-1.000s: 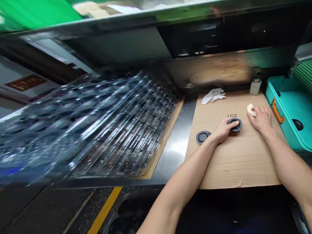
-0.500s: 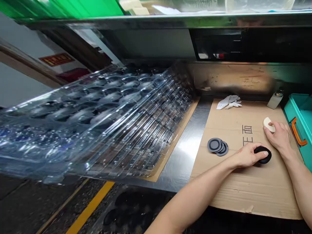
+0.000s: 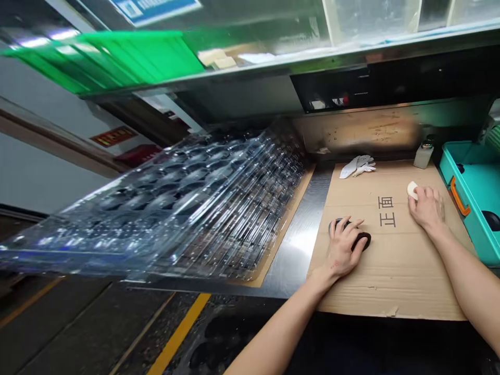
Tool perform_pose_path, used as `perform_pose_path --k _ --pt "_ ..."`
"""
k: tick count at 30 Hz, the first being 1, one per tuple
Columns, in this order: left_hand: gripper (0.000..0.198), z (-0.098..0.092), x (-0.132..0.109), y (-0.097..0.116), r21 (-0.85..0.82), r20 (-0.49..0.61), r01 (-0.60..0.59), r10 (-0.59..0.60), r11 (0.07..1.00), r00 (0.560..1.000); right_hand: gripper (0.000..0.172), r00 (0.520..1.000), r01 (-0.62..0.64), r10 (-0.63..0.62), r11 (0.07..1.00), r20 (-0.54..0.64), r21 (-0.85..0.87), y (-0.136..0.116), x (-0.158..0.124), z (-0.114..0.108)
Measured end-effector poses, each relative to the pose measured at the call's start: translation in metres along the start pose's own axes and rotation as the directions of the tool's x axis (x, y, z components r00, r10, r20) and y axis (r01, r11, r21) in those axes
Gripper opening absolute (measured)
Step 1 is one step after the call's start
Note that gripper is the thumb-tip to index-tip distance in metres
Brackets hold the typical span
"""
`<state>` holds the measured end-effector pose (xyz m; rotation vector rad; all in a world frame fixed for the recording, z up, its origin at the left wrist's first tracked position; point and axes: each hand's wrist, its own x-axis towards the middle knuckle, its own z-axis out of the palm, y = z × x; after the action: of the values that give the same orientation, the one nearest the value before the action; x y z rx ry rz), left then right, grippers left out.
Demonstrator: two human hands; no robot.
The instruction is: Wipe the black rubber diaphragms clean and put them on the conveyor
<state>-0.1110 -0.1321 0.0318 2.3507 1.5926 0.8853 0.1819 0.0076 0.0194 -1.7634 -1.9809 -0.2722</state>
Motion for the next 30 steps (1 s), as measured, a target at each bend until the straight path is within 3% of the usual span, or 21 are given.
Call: perform_pose_path --k 4,13,15,18,20,22,24,26,28,30 --pt "0.025 0.007 0.002 -0.017 -0.079 -0.049 0.033 -0.037 0.996 0.998 0.031 1.000 0.006 -0.005 1.000 0.012 -0.021 -0.008 0.000 0.005" --pt "0.024 -0.015 0.009 -0.058 -0.137 -0.051 0.082 -0.090 0.987 0.995 0.026 0.999 -0.027 0.028 0.999 0.030 -0.043 -0.045 0.006 0.015" --pt "0.018 -0.019 0.010 -0.058 -0.176 -0.065 0.056 -0.068 0.983 0.996 0.027 0.997 -0.047 0.052 0.996 0.063 -0.074 -0.049 0.008 0.012" --pt "0.016 -0.021 0.022 -0.036 -0.370 -0.102 0.074 -0.120 0.926 0.988 0.027 0.989 -0.066 0.079 0.992 0.125 -0.107 -0.050 0.012 0.007" --pt "0.022 -0.017 0.039 -0.013 -0.642 -0.038 0.168 -0.249 0.748 0.968 0.027 0.987 -0.068 0.082 0.992 0.141 -0.106 -0.049 0.014 0.005" --pt "0.029 -0.008 0.063 0.008 -0.878 0.146 0.283 -0.347 0.386 0.926 0.025 0.987 -0.068 0.081 0.993 0.138 -0.095 -0.046 0.015 0.004" --pt "0.033 0.003 0.091 0.021 -0.926 0.364 0.377 -0.329 -0.027 0.871 0.024 0.988 -0.054 0.065 0.995 0.140 -0.080 -0.043 0.013 0.002" --pt "0.034 0.014 0.113 0.023 -0.840 0.512 0.423 -0.237 -0.340 0.826 0.024 0.988 -0.029 0.038 0.997 0.149 -0.064 -0.039 0.010 -0.002" --pt "0.037 0.022 0.126 0.018 -0.745 0.571 0.426 -0.160 -0.513 0.806 0.024 0.987 -0.012 0.020 0.999 0.159 -0.051 -0.035 0.007 -0.007" --pt "0.043 0.025 0.129 0.010 -0.702 0.585 0.419 -0.130 -0.575 0.801 0.026 0.987 -0.011 0.018 0.999 0.159 -0.044 -0.033 0.004 -0.011"
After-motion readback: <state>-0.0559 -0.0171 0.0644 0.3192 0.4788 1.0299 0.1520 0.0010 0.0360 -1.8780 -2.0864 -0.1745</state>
